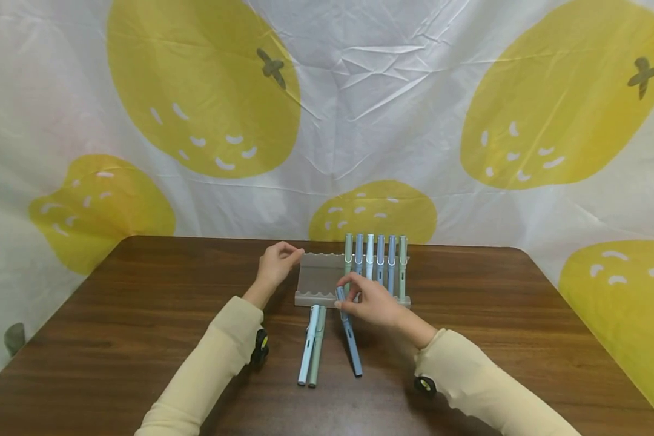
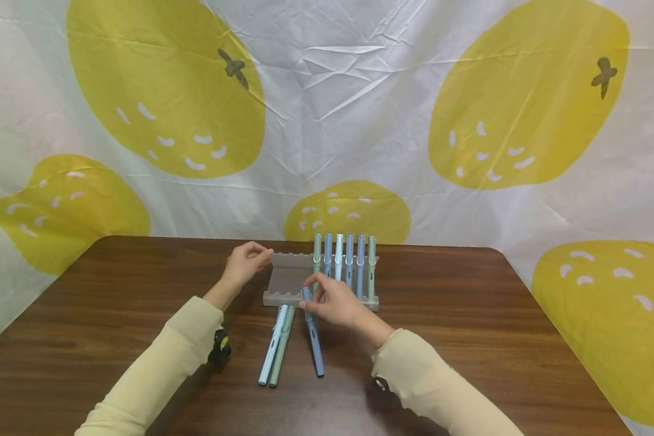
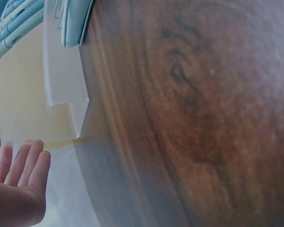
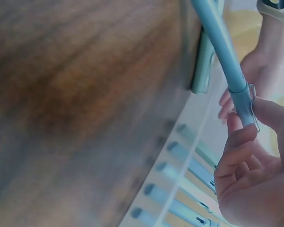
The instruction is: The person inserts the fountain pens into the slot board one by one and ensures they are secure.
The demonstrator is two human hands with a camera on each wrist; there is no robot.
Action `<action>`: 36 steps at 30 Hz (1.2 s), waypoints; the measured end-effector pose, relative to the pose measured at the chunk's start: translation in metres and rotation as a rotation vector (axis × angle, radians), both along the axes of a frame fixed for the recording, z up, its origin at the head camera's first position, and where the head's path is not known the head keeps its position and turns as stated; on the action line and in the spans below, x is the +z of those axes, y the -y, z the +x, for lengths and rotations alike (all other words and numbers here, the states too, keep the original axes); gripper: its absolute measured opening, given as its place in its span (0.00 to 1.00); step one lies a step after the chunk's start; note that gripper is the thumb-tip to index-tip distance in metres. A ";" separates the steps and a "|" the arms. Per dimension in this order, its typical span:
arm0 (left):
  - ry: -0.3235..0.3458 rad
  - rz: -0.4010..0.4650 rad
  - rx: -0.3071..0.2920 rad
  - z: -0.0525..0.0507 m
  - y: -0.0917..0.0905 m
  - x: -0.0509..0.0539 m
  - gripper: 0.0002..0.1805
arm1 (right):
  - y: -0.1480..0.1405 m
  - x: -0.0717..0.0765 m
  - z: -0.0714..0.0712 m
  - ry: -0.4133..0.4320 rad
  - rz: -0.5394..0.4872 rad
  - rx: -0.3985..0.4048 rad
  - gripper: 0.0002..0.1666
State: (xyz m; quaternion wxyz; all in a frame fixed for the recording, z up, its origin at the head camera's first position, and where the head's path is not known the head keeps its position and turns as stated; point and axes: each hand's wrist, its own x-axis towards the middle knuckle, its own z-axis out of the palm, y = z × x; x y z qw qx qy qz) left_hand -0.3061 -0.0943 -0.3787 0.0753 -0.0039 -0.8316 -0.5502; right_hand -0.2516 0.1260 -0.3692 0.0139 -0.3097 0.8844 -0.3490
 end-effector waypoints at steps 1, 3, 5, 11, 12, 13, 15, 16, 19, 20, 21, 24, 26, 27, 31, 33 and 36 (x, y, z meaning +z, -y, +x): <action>0.001 0.002 0.001 0.000 0.000 0.000 0.14 | 0.000 0.001 -0.001 -0.004 -0.006 -0.004 0.20; 0.002 0.004 0.002 0.001 0.000 0.000 0.14 | 0.000 0.005 -0.002 -0.009 -0.018 -0.009 0.19; 0.001 0.006 0.001 0.001 0.000 0.000 0.14 | -0.001 0.008 -0.003 -0.009 -0.027 -0.019 0.19; 0.003 0.008 -0.003 0.001 0.000 0.000 0.14 | -0.001 0.017 -0.008 -0.049 -0.051 -0.029 0.18; 0.003 0.007 -0.002 0.001 0.000 0.000 0.13 | -0.001 0.019 -0.008 -0.061 -0.056 -0.027 0.18; 0.002 0.006 -0.001 0.001 0.000 0.001 0.13 | -0.001 0.020 -0.009 -0.074 -0.061 -0.025 0.18; 0.000 0.001 0.002 0.001 0.000 0.001 0.13 | -0.001 0.023 -0.009 -0.089 -0.070 -0.023 0.18; -0.002 -0.001 0.003 0.001 0.000 0.001 0.13 | -0.001 0.024 -0.010 -0.094 -0.072 -0.024 0.18; -0.005 -0.003 0.006 0.001 0.000 0.001 0.13 | -0.001 0.027 -0.011 -0.106 -0.067 -0.032 0.18; -0.005 -0.003 0.006 0.001 0.000 0.000 0.13 | 0.000 0.027 -0.012 -0.109 -0.064 -0.036 0.18; -0.004 -0.003 0.006 0.001 0.000 0.000 0.13 | 0.000 0.028 -0.013 -0.117 -0.061 -0.038 0.18; -0.004 -0.004 0.005 0.000 0.000 -0.001 0.13 | 0.000 0.030 -0.016 -0.152 -0.060 -0.046 0.18; -0.008 -0.006 0.005 0.000 0.000 0.000 0.13 | 0.001 0.032 -0.017 -0.188 -0.062 -0.055 0.17; -0.011 -0.006 0.005 0.000 0.000 0.000 0.13 | 0.001 0.033 -0.018 -0.207 -0.063 -0.061 0.17; -0.017 -0.009 0.005 0.000 0.000 0.001 0.13 | 0.002 0.036 -0.022 -0.270 -0.056 -0.092 0.17; -0.015 -0.009 0.005 0.000 0.000 0.000 0.13 | 0.002 0.037 -0.024 -0.291 -0.056 -0.105 0.17; -0.012 -0.004 0.005 0.000 0.000 0.000 0.13 | 0.003 0.039 -0.026 -0.317 -0.069 -0.125 0.17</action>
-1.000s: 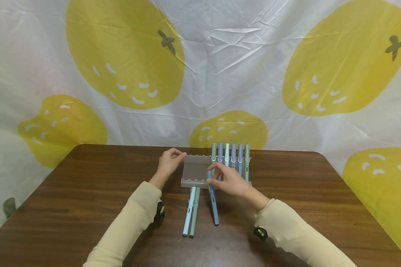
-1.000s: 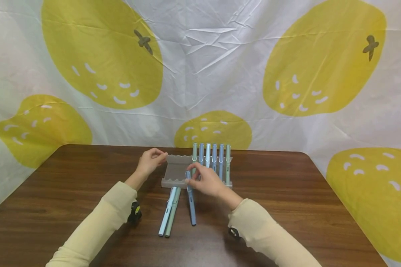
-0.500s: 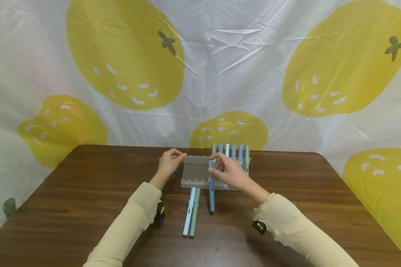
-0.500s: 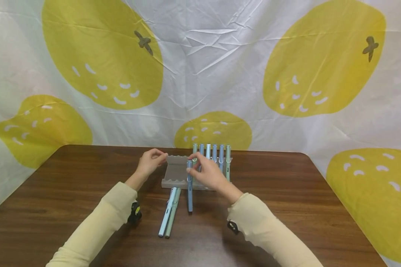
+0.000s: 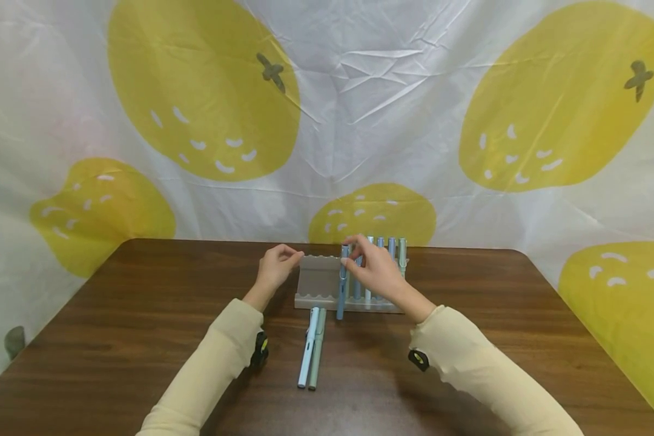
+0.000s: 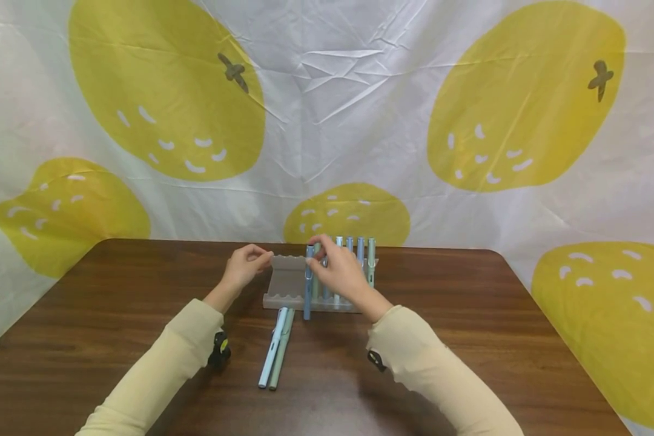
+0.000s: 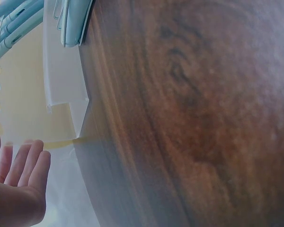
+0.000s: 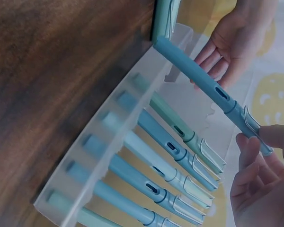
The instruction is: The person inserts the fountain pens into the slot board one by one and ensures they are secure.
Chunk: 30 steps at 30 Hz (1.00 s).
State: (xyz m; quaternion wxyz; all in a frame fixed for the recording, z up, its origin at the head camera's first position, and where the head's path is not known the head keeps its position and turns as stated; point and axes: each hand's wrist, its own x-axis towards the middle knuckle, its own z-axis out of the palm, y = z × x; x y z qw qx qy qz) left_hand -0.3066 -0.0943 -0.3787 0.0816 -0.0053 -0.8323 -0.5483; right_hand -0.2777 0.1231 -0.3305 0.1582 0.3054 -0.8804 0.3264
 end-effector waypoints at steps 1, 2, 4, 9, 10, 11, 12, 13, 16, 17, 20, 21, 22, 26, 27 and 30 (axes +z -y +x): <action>0.000 0.005 0.000 0.000 0.000 0.000 0.13 | 0.000 0.001 -0.001 -0.008 -0.006 -0.006 0.17; 0.001 0.010 0.000 0.000 0.000 -0.001 0.13 | 0.001 0.002 -0.001 -0.016 -0.012 -0.012 0.17; 0.001 0.015 -0.001 0.000 0.000 -0.001 0.13 | 0.001 0.003 -0.002 -0.026 -0.024 -0.023 0.17; 0.002 0.015 -0.002 -0.001 0.000 -0.002 0.13 | 0.004 0.007 -0.005 -0.060 -0.034 -0.062 0.17; 0.000 0.015 -0.001 -0.001 0.000 -0.002 0.13 | 0.004 0.007 -0.006 -0.069 -0.034 -0.072 0.17; -0.001 0.014 0.001 -0.001 0.000 -0.002 0.13 | 0.005 0.008 -0.007 -0.078 -0.034 -0.080 0.17; -0.003 0.013 0.003 -0.001 0.000 -0.002 0.13 | 0.005 0.009 -0.007 -0.085 -0.036 -0.085 0.17; -0.004 0.012 0.004 -0.001 0.000 -0.002 0.13 | 0.005 0.009 -0.008 -0.093 -0.038 -0.090 0.18; -0.007 0.008 0.009 -0.001 0.000 -0.002 0.13 | 0.006 0.008 -0.009 -0.115 -0.044 -0.109 0.17; -0.007 0.008 0.010 -0.001 0.000 -0.002 0.13 | 0.006 0.007 -0.010 -0.123 -0.047 -0.114 0.17; -0.007 0.009 0.009 -0.001 0.000 -0.002 0.13 | 0.006 0.003 -0.012 -0.143 -0.056 -0.131 0.17; -0.007 0.010 0.009 -0.001 0.000 -0.002 0.13 | 0.006 0.001 -0.012 -0.148 -0.055 -0.137 0.17; -0.008 0.009 0.010 -0.001 0.000 -0.002 0.13 | 0.006 -0.001 -0.013 -0.152 -0.056 -0.139 0.17; -0.012 0.001 0.011 -0.001 -0.001 -0.002 0.13 | 0.006 -0.008 -0.013 -0.158 -0.047 -0.144 0.18; -0.014 0.001 0.010 -0.001 -0.001 -0.002 0.13 | 0.006 -0.009 -0.013 -0.159 -0.045 -0.144 0.18; -0.019 0.011 0.002 -0.001 0.000 -0.002 0.13 | 0.006 -0.011 -0.013 -0.160 -0.042 -0.131 0.18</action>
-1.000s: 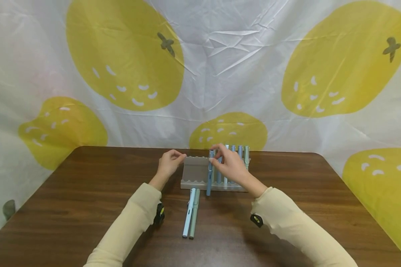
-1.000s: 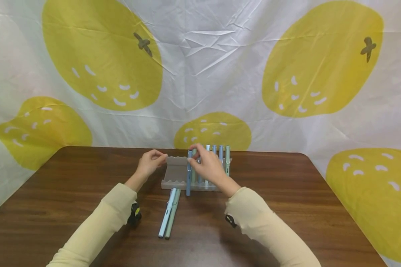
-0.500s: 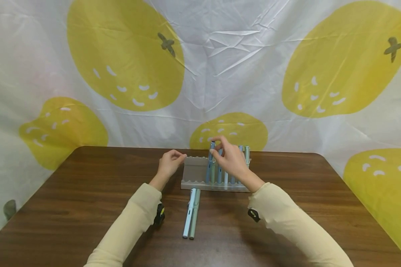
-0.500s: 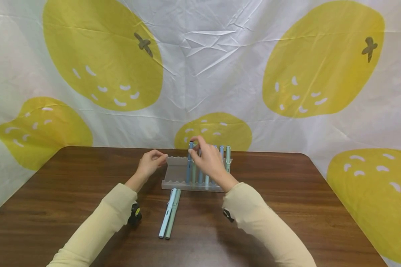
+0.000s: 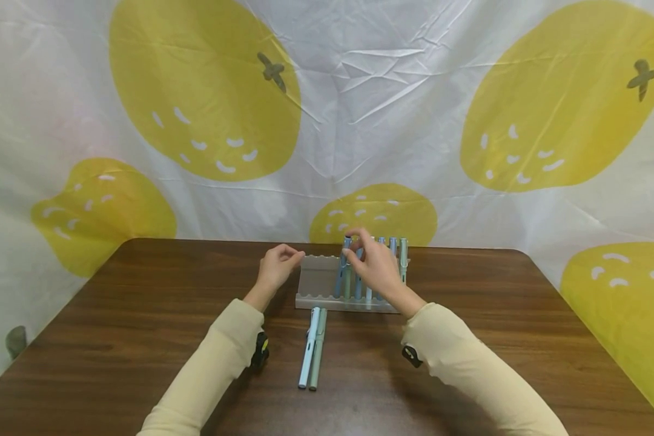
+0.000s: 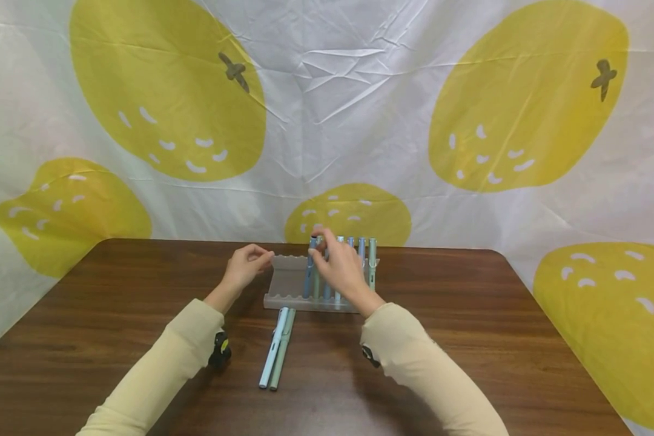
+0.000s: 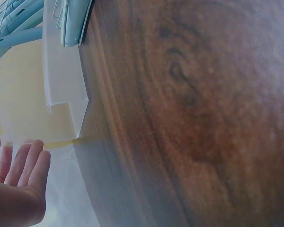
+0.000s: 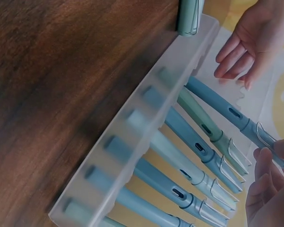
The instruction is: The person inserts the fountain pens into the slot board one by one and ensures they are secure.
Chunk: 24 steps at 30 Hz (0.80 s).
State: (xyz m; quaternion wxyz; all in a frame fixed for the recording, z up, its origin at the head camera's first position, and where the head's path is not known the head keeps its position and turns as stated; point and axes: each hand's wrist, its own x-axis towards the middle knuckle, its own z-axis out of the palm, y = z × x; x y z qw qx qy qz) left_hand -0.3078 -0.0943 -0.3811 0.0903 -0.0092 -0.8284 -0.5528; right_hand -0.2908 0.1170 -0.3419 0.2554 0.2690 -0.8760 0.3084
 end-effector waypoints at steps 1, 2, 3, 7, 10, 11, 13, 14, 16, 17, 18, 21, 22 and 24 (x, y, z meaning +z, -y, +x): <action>-0.007 0.006 -0.002 0.000 0.000 0.000 0.13 | 0.000 -0.001 0.000 0.001 0.003 0.005 0.17; -0.010 0.010 -0.005 0.001 0.000 0.000 0.13 | 0.000 -0.001 0.000 0.004 0.002 0.011 0.17; -0.011 0.016 -0.009 0.001 0.001 0.000 0.14 | 0.001 -0.002 0.000 0.007 0.003 0.017 0.17; -0.040 0.023 -0.013 0.003 0.001 0.002 0.15 | 0.002 -0.002 -0.001 0.026 0.006 0.030 0.17; -0.035 0.010 -0.008 0.003 0.001 0.002 0.15 | 0.003 -0.002 -0.001 0.041 0.010 0.029 0.17; -0.012 0.005 -0.007 0.002 0.001 0.001 0.14 | 0.003 -0.002 -0.001 0.047 0.011 0.031 0.17; -0.009 -0.006 0.000 0.001 0.000 0.001 0.13 | 0.003 -0.002 -0.002 0.059 0.011 0.035 0.17; -0.005 -0.011 0.004 0.001 0.000 0.000 0.13 | 0.003 -0.001 -0.002 0.066 0.010 0.037 0.17; -0.002 -0.016 0.009 0.000 -0.001 0.000 0.13 | 0.004 -0.001 -0.002 0.078 0.007 0.042 0.18; -0.004 -0.020 0.009 0.000 0.000 0.000 0.13 | 0.004 -0.001 -0.002 0.082 0.006 0.044 0.18; -0.008 -0.023 0.009 0.000 0.000 0.000 0.13 | 0.004 -0.002 -0.003 0.085 0.005 0.042 0.18; -0.009 -0.025 0.006 0.000 0.000 0.000 0.14 | 0.004 -0.002 -0.004 0.088 0.003 0.045 0.18; -0.009 -0.023 0.005 0.001 0.000 0.000 0.14 | 0.004 -0.003 -0.004 0.087 0.003 0.045 0.18; -0.009 -0.022 0.004 0.001 0.000 0.000 0.13 | 0.004 -0.003 -0.005 0.087 0.008 0.046 0.18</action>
